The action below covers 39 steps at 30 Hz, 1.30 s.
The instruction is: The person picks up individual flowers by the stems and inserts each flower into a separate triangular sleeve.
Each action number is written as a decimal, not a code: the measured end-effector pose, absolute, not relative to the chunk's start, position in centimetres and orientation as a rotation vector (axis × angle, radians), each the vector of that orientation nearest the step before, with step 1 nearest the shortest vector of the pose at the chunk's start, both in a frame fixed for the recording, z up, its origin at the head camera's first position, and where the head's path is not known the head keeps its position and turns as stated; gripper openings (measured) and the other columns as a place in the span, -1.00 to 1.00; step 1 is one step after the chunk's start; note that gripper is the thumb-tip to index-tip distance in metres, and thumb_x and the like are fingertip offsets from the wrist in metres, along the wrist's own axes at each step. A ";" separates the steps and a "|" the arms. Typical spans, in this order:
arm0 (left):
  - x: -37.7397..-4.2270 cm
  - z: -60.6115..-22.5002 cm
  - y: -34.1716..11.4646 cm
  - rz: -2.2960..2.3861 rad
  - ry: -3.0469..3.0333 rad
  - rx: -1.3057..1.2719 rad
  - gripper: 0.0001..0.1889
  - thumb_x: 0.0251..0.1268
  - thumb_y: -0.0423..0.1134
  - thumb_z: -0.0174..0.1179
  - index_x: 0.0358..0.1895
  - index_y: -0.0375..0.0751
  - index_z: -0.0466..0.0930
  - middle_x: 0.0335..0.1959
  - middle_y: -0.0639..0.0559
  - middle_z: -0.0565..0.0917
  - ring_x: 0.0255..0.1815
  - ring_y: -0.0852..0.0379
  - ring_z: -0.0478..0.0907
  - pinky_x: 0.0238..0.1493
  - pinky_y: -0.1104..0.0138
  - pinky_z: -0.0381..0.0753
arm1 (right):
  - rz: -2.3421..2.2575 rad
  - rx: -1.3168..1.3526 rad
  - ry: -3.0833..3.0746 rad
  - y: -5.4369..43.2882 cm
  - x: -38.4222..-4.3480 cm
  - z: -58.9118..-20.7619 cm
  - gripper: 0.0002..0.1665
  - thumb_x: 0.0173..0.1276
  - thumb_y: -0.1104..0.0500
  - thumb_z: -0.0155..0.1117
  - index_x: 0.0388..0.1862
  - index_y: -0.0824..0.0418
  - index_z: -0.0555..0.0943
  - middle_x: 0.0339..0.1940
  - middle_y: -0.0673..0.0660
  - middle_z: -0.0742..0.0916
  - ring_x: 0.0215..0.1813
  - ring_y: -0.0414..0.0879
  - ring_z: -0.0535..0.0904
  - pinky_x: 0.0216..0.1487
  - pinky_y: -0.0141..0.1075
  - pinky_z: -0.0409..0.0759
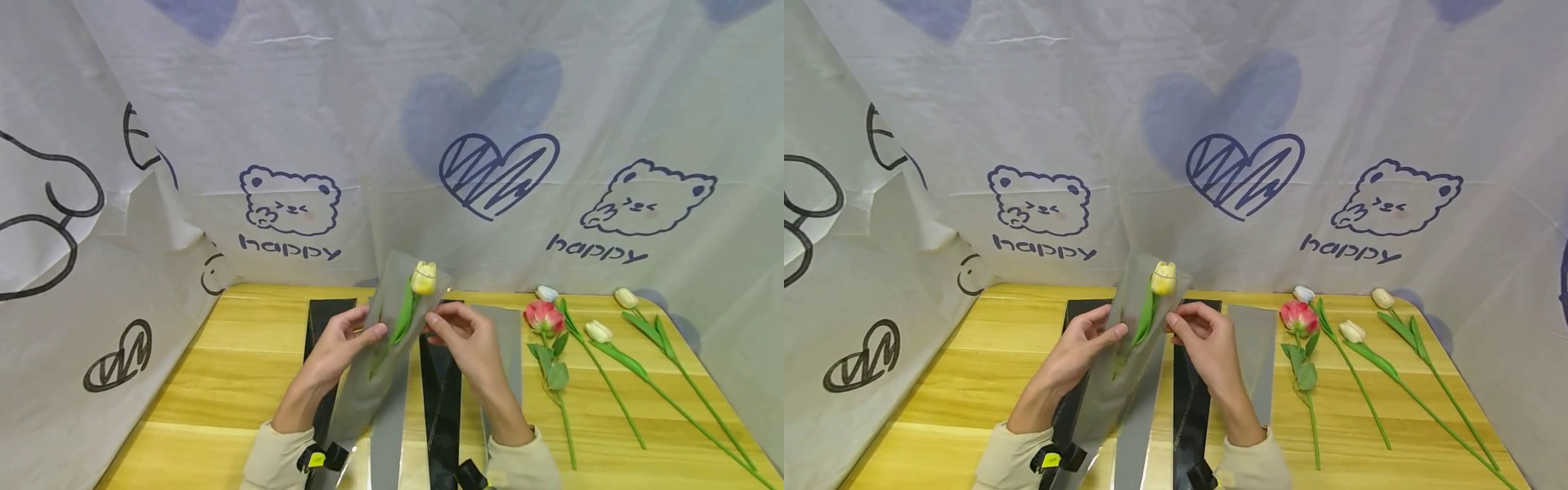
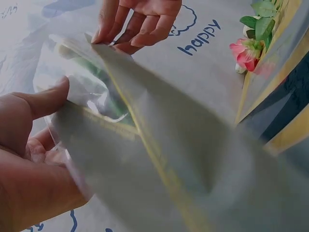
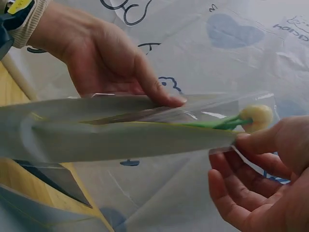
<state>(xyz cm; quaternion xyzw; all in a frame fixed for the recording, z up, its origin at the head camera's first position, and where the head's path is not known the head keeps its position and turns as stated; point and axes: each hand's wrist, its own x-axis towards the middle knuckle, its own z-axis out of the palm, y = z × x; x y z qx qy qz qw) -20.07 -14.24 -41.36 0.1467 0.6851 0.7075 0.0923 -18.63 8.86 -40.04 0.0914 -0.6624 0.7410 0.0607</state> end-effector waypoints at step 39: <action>-20.3 -41.9 -13.7 2.066 2.073 0.476 -0.35 0.41 -0.42 0.29 0.46 -0.01 0.23 0.22 -0.27 0.57 0.07 -0.13 0.66 -0.04 0.12 0.64 | 2.211 0.302 -1.966 8.4 -19.5 -41.8 -0.45 0.43 0.50 0.24 0.39 0.40 0.46 -0.04 0.42 0.62 -0.19 -0.15 0.70 -0.19 -0.18 0.74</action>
